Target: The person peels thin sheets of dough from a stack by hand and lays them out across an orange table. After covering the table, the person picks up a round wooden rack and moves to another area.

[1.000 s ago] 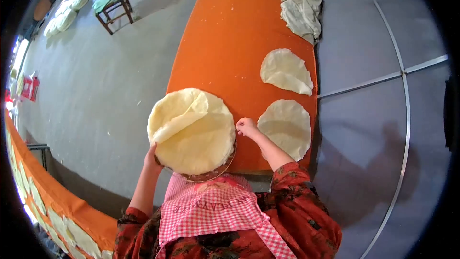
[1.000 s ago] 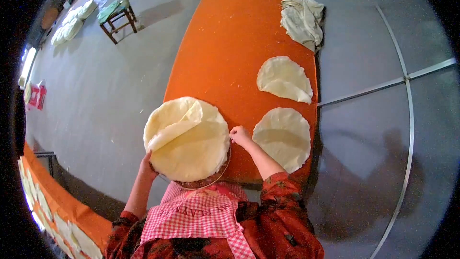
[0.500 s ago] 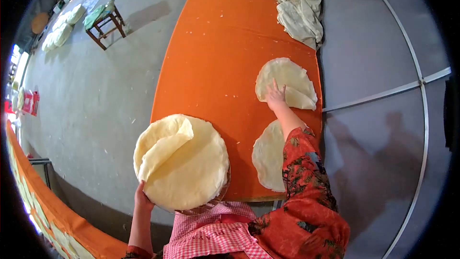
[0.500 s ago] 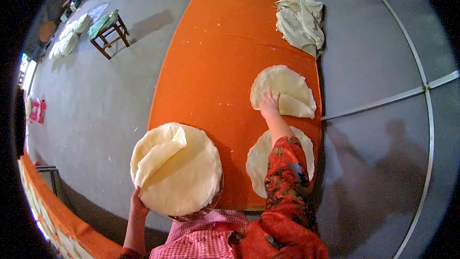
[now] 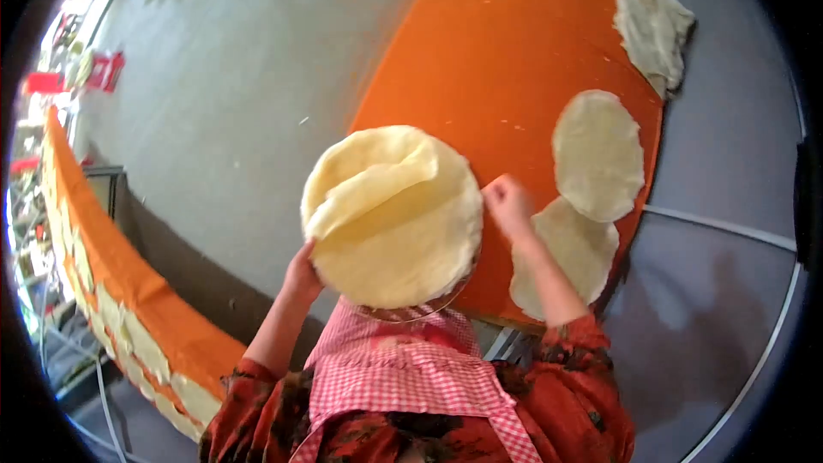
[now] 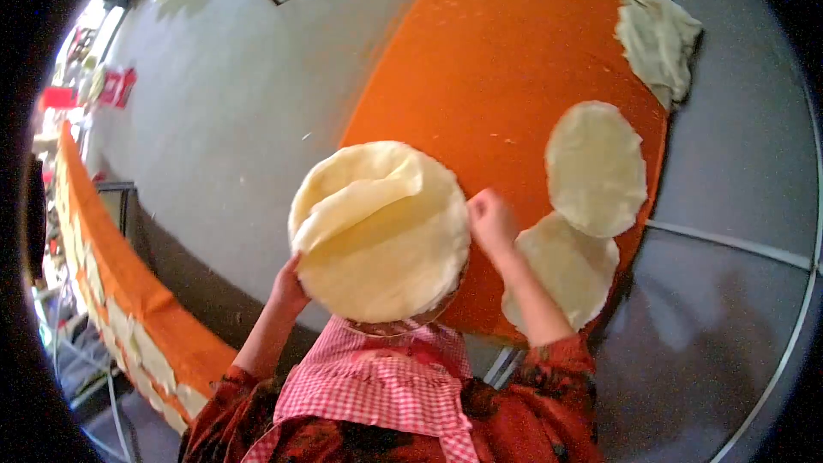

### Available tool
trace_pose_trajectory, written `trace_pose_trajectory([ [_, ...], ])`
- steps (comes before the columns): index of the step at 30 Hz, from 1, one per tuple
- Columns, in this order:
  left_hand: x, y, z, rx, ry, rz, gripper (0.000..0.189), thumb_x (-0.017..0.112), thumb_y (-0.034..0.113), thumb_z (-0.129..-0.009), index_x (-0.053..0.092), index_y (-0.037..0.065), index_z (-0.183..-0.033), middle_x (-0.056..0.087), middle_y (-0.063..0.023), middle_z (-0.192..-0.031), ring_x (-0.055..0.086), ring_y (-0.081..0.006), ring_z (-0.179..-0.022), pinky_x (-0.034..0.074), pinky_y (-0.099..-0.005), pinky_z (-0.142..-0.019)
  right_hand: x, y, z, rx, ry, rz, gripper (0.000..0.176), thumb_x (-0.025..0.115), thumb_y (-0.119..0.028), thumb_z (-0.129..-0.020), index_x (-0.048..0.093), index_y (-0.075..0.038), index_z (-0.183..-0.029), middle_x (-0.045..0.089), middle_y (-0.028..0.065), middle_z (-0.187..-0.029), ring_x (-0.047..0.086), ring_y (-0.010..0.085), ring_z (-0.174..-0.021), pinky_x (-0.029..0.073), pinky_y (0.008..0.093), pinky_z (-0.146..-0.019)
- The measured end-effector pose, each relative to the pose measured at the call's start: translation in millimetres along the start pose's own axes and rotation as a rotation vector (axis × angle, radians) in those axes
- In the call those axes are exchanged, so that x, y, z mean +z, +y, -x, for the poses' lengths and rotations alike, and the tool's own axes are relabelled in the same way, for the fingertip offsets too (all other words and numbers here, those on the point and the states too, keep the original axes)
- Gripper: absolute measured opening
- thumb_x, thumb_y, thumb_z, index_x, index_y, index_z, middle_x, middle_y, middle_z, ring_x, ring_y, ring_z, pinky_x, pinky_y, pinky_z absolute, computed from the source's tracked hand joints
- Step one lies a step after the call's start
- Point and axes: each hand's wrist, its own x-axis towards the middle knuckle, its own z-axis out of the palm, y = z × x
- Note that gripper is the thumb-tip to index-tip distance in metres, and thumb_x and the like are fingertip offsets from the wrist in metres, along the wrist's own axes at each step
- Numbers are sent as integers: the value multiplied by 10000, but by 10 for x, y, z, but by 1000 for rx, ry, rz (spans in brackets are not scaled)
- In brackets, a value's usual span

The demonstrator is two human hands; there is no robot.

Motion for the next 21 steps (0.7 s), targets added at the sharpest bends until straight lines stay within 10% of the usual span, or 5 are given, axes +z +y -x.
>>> trace_pose_trajectory([
  [3, 22, -13, 50, 71, -5, -51, 556, 436, 407, -940, 380, 27, -1342, 483, -133, -1313, 490, -254, -1183, 395, -413, -999, 794, -1016, 597, 456, -683, -658, 378, 643, -380, -848, 589, -9, -810, 608, 80, -673, 603, 126, -526, 495, 246, -478],
  [5, 192, -2, 191, 81, -66, -82, 548, 391, 411, -959, 348, 54, -1373, 465, -100, -1338, 456, -244, -1217, 361, -402, -1030, 1043, -1454, 611, 666, -647, -787, 370, 655, -365, -835, 572, -7, -877, 622, 97, -724, 634, 193, -618, 525, 302, -569],
  [11, 559, 414, 584, 22, -319, 165, 488, 290, 350, -991, 264, 126, -1424, 385, -52, -1405, 401, -228, -1260, 356, -396, -1032, 1530, -1796, 352, -283, -231, -347, 456, 687, -269, -793, 521, 24, -1100, 587, 176, -1048, 573, 309, -981, 463, 394, -840],
  [21, 177, 459, 266, -33, -470, -51, 500, 505, 223, -899, 329, 102, -1350, 506, -71, -1212, 525, -226, -1083, 460, -410, -882, 1322, -2360, 707, 17, -60, -195, 615, 702, -371, -771, 489, 44, -1172, 522, 217, -1163, 511, 337, -1078, 431, 406, -901],
])
